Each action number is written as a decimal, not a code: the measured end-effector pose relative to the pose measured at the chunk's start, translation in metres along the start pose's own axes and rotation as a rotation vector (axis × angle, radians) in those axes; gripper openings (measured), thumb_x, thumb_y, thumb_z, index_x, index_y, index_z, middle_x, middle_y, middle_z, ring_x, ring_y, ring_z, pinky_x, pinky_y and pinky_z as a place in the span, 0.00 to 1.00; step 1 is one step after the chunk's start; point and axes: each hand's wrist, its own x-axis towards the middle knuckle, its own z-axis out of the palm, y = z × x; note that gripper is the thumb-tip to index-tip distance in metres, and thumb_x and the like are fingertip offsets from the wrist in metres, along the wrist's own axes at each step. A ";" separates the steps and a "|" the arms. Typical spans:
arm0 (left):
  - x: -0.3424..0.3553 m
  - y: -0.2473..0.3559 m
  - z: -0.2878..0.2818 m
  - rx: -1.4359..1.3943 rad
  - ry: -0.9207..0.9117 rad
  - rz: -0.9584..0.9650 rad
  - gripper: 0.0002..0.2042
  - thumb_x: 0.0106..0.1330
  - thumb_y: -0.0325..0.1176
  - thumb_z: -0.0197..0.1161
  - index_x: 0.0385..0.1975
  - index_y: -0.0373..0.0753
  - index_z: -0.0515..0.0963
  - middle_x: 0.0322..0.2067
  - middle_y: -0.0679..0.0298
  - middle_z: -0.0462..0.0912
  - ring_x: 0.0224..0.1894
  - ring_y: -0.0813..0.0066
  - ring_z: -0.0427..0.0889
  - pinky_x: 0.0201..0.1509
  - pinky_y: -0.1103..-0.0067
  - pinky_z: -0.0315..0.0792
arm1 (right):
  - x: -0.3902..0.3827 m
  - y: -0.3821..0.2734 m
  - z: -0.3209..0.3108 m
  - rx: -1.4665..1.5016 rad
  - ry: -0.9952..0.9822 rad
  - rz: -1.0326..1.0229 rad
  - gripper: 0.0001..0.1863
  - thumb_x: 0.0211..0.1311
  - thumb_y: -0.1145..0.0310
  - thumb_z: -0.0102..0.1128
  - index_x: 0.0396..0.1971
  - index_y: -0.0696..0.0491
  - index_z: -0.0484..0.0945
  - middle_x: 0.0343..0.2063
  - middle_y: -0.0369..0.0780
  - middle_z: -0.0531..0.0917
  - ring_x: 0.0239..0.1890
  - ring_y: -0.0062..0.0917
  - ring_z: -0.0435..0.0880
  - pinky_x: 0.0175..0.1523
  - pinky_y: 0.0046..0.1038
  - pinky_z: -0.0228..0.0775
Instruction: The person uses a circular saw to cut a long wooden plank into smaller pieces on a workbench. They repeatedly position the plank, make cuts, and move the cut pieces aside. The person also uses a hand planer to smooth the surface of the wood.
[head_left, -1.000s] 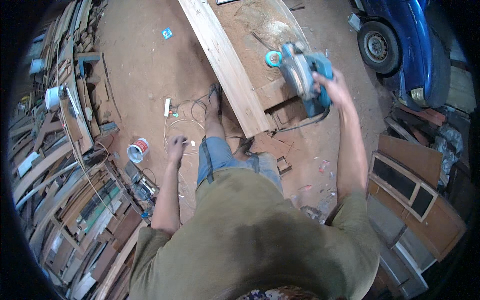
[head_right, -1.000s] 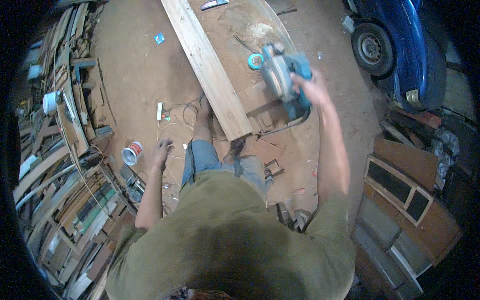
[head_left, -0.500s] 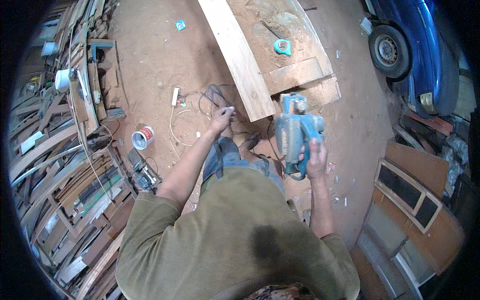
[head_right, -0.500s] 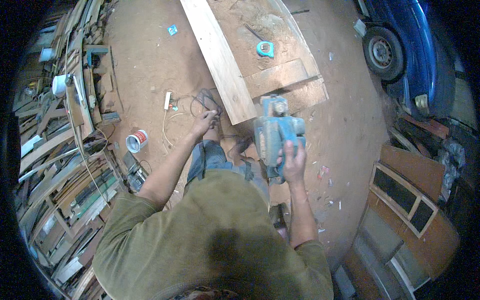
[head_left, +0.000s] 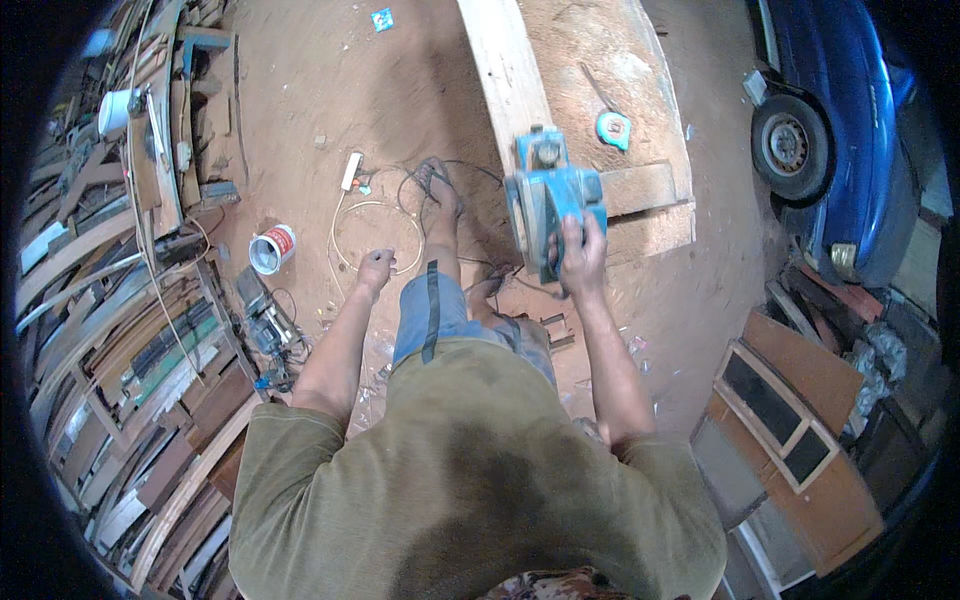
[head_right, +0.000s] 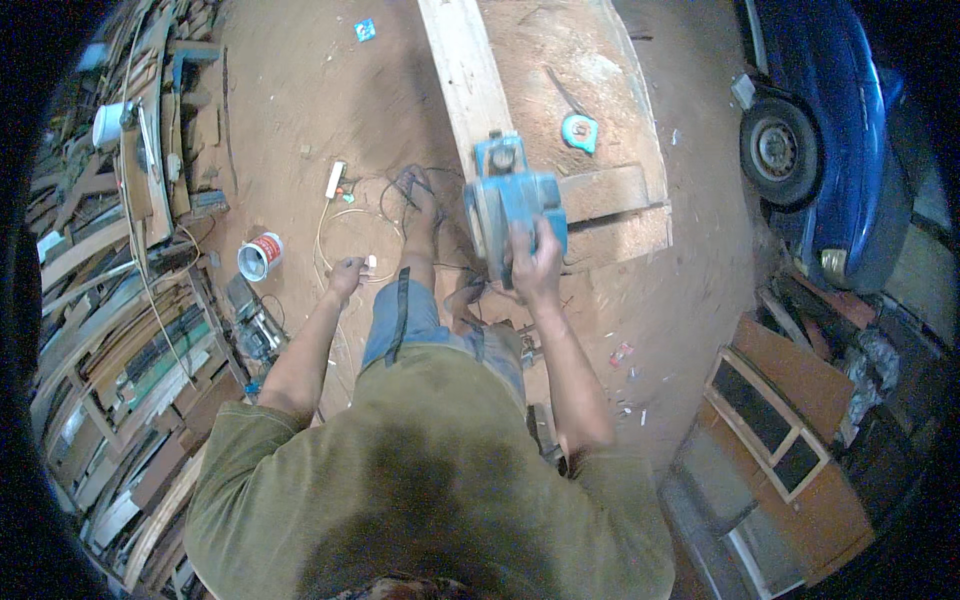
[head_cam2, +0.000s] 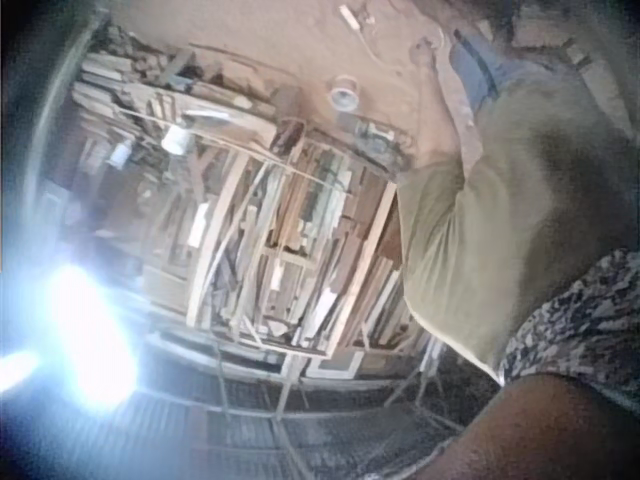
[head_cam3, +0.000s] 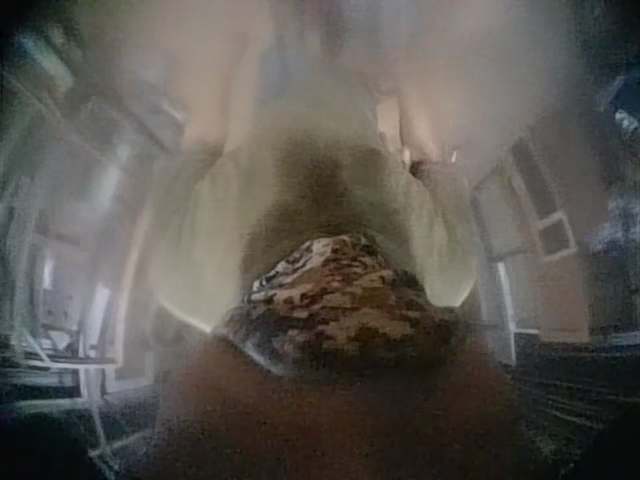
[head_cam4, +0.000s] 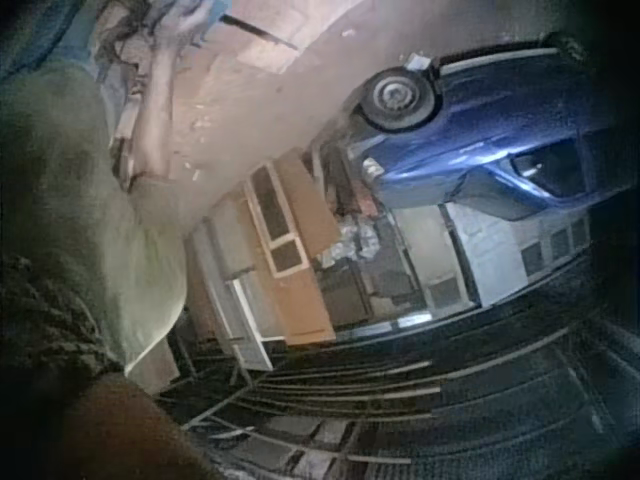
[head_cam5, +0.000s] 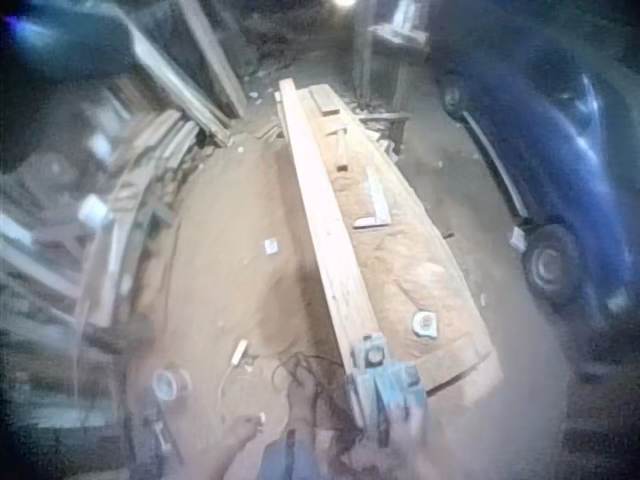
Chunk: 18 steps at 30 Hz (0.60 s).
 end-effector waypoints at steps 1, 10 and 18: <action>0.001 0.000 -0.003 -0.007 0.020 -0.022 0.18 0.72 0.46 0.58 0.48 0.36 0.81 0.39 0.62 0.85 0.36 0.73 0.83 0.37 0.76 0.75 | 0.023 -0.001 0.009 -0.024 0.015 -0.019 0.19 0.76 0.51 0.52 0.39 0.54 0.75 0.21 0.33 0.77 0.19 0.15 0.74 0.25 0.21 0.67; 0.002 0.034 -0.015 -0.035 0.098 0.112 0.17 0.72 0.45 0.60 0.37 0.35 0.82 0.30 0.64 0.84 0.31 0.75 0.81 0.36 0.77 0.74 | 0.234 -0.078 0.086 -0.026 0.043 -0.088 0.28 0.71 0.41 0.55 0.31 0.55 0.82 0.19 0.36 0.81 0.18 0.18 0.79 0.24 0.23 0.69; -0.040 0.219 0.056 0.147 0.105 0.806 0.18 0.70 0.43 0.62 0.50 0.34 0.82 0.40 0.53 0.87 0.41 0.65 0.86 0.49 0.73 0.77 | 0.186 -0.077 0.064 -0.088 0.001 -0.023 0.28 0.71 0.42 0.56 0.33 0.57 0.82 0.21 0.35 0.81 0.20 0.18 0.79 0.27 0.22 0.71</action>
